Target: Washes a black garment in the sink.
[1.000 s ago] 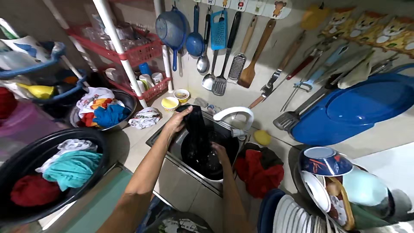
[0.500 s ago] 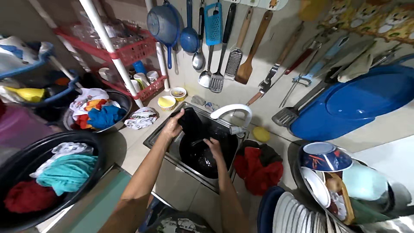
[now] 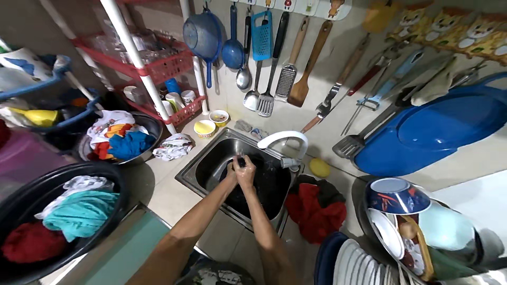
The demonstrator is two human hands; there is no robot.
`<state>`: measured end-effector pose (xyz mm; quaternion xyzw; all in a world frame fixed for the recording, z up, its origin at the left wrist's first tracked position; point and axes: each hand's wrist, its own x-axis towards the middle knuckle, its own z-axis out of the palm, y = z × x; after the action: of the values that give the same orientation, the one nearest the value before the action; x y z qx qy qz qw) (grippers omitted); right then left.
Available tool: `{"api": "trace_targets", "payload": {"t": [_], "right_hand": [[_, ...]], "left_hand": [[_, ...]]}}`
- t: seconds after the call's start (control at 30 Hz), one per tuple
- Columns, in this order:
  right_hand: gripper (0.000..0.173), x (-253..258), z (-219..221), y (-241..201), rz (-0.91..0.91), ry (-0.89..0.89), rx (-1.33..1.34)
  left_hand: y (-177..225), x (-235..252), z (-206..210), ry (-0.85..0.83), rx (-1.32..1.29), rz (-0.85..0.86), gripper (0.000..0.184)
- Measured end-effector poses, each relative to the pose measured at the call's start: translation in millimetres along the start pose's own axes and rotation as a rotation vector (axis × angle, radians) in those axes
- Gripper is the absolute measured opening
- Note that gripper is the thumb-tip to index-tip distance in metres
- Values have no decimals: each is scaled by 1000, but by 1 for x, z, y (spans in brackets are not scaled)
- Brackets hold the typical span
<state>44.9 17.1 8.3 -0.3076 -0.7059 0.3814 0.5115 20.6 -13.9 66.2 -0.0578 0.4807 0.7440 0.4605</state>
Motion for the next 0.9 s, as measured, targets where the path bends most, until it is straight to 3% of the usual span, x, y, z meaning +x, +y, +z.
{"api": "trace_targets", "payload": {"t": [0.07,0.13,0.23,0.3,0.37,0.47,0.57,0.63,0.7,0.8,0.9], "right_hand": [[27,18,-10,9,135,-6,-110],[37,33,-24,28,324,-47,-223],[54,36,-56,53,536,-116,-335],[56,33,-84,66,580,-56,-315],[57,32,-107,69,548,-39,-309],[56,40,-121,57,520,-11,-225],[57,53,-117,47,548,4,-131],[53,51,-111,63,520,-123,-207],[49,41,-110,82,518,-404,-358],[66,3,-104,96,623,-867,-493],[75,-37,-99,112,704,-988,-357]], "left_hand": [[-26,39,-14,-36,270,113,41],[-23,36,-15,-35,496,87,54],[18,9,-23,-110,886,61,68],[55,4,-35,-179,1019,32,72],[81,7,-46,-288,919,20,67],[96,18,-55,-470,486,8,65],[61,49,-60,-285,-13,164,77],[12,69,-83,-183,126,19,102],[-32,70,-96,-201,411,-192,112],[-36,46,-80,-303,592,-218,93],[5,20,-49,-531,718,-57,71]]}}
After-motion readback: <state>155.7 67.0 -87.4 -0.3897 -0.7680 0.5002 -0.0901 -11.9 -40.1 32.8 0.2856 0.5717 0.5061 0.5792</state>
